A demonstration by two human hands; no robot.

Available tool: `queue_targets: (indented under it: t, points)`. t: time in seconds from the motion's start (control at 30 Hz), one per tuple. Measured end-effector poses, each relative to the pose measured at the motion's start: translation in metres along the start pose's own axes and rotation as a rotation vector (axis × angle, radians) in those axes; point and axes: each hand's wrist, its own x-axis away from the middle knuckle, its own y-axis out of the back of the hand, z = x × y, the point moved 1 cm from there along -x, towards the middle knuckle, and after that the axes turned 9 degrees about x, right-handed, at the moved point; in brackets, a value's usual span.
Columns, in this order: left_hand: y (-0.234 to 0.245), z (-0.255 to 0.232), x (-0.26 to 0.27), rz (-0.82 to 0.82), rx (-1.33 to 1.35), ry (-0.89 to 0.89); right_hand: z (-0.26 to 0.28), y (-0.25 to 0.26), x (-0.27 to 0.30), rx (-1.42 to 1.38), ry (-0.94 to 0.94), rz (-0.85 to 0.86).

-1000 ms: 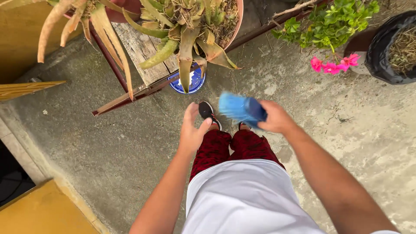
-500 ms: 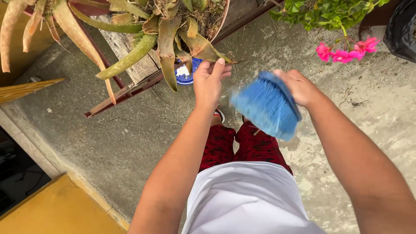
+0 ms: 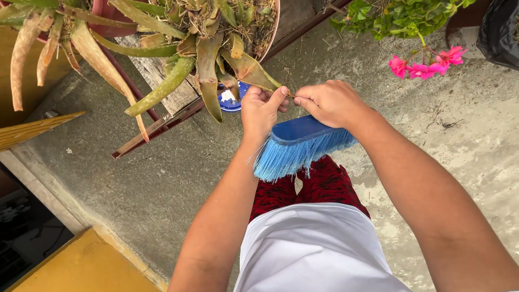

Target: The person holds a trash bin and a blue brush while walking on a balcony, uses the brush to sweep a wooden table and clean the leaves of a plant, and moves several potted plants between the floor and the table.

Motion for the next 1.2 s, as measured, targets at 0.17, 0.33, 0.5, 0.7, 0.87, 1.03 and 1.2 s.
queue_targets:
  t: [0.17,0.33,0.5,0.7,0.87,1.03,1.2]
  points:
    - [-0.01,-0.007,0.007,-0.104,0.039,-0.006,0.002,-0.02,0.004,0.285,0.138,-0.323]
    - [-0.024,-0.009,0.011,-0.151,0.134,0.023,-0.002,-0.035,0.018,0.253,0.194,-0.568]
    - [-0.008,-0.017,0.002,-0.108,0.079,0.084,0.003,-0.017,0.009,-0.009,0.017,-0.332]
    - [-0.005,-0.047,0.006,0.056,-0.18,0.15,0.02,0.02,-0.012,-0.188,-0.009,-0.112]
    - [0.002,-0.046,0.005,0.07,-0.093,0.166,0.022,0.024,-0.021,0.015,0.091,0.086]
    - [-0.002,-0.042,-0.002,0.059,-0.206,0.157,0.022,0.022,-0.023,-0.045,0.104,0.051]
    - [-0.016,-0.031,-0.004,-0.081,-0.257,0.168,0.025,-0.005,-0.013,0.163,0.1,-0.215]
